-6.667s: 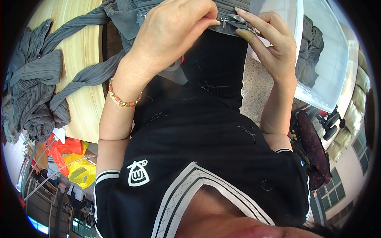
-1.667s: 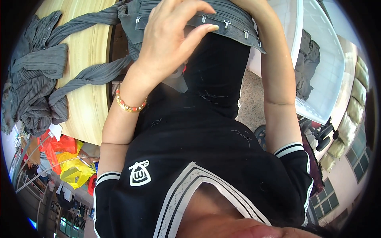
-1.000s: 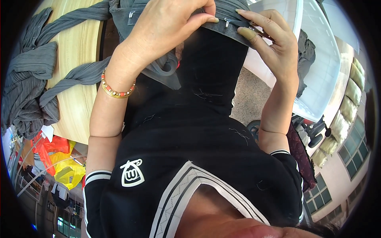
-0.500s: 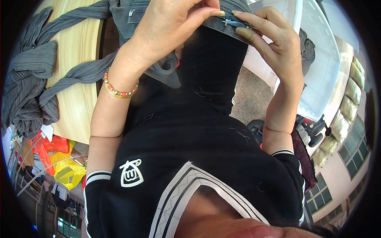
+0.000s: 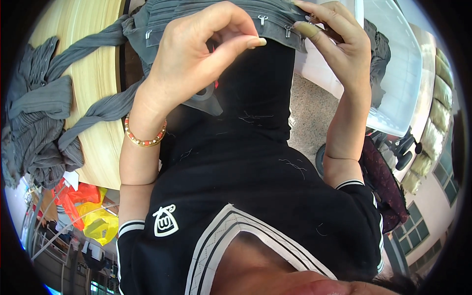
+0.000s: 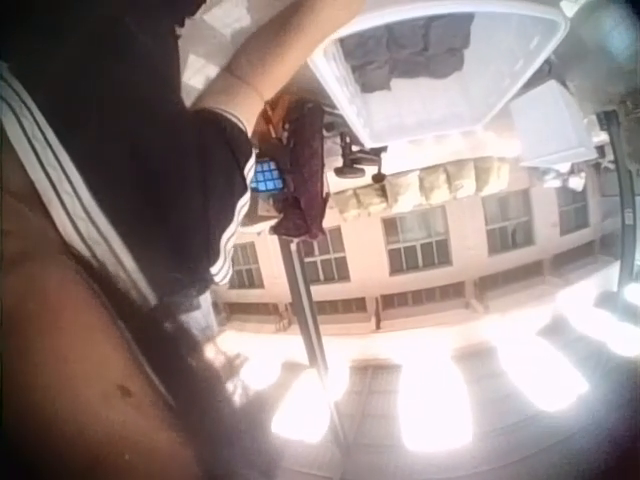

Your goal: Trimming excess threads and small fabric pieces from grey pleated garments using small clippers.

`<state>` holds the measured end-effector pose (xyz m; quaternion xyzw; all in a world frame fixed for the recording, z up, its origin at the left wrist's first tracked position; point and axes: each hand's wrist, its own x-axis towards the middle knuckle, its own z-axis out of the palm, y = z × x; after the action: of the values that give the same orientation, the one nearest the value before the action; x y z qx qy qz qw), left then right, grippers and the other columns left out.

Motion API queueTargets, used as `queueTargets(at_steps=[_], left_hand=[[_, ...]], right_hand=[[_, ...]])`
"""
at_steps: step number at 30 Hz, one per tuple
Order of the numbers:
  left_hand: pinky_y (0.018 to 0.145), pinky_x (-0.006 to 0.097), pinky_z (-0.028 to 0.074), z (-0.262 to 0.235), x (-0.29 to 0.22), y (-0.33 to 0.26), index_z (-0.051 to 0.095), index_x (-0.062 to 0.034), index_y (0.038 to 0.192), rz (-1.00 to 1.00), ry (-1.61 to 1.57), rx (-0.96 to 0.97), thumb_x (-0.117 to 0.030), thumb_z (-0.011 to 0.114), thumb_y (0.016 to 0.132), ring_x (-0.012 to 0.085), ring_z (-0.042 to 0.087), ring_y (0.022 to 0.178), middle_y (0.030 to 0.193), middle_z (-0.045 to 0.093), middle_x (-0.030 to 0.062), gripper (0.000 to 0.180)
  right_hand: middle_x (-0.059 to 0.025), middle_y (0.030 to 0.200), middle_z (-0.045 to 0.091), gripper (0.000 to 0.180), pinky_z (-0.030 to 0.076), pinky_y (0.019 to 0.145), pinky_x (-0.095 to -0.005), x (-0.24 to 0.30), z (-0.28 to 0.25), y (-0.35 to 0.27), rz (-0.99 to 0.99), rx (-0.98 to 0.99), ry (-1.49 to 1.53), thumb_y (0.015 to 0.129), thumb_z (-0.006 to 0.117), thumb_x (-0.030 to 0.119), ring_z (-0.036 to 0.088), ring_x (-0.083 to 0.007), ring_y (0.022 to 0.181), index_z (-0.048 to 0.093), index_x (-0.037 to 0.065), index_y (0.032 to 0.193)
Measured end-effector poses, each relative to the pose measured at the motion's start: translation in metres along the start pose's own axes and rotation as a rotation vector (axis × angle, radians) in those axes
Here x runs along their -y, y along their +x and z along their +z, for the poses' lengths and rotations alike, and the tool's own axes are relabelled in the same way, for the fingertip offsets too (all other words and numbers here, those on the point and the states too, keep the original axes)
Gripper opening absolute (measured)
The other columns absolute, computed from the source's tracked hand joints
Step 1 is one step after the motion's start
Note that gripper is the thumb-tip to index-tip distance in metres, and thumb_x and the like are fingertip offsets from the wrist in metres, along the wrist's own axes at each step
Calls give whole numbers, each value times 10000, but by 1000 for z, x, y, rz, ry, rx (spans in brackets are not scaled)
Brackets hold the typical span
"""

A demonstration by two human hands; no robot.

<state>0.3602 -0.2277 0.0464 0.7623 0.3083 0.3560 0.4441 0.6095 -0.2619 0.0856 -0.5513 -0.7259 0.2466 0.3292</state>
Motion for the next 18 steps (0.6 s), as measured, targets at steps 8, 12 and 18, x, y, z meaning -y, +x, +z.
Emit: queueTargets(at_steps=[8, 12, 18], left_hand=[[718, 269, 497, 16, -2, 24, 741, -71, 1076, 262, 354, -91, -82, 827, 808, 156, 603, 819, 933, 622, 41, 282], [708, 310, 477, 23, -3, 28, 769, -101, 1040, 275, 565, -70, -123, 843, 778, 195, 578, 796, 884, 589, 40, 273], [702, 320, 475, 28, 3, 30, 771, -103, 975, 459, 669, -140, -106, 827, 790, 189, 581, 790, 892, 604, 18, 194]], right_hand=[[15, 846, 575, 317, 384, 623, -207, -33, 7, -27, 6, -160, 16, 857, 786, 55, 523, -59, 748, 751, 52, 1172], [32, 847, 556, 322, 346, 627, -190, -41, 10, -38, 21, -172, 75, 863, 785, 50, 492, -43, 753, 744, 37, 1182], [27, 850, 540, 351, 340, 616, -201, -38, 16, -45, 19, -127, 94, 848, 797, 60, 476, -55, 746, 747, 57, 1196]])
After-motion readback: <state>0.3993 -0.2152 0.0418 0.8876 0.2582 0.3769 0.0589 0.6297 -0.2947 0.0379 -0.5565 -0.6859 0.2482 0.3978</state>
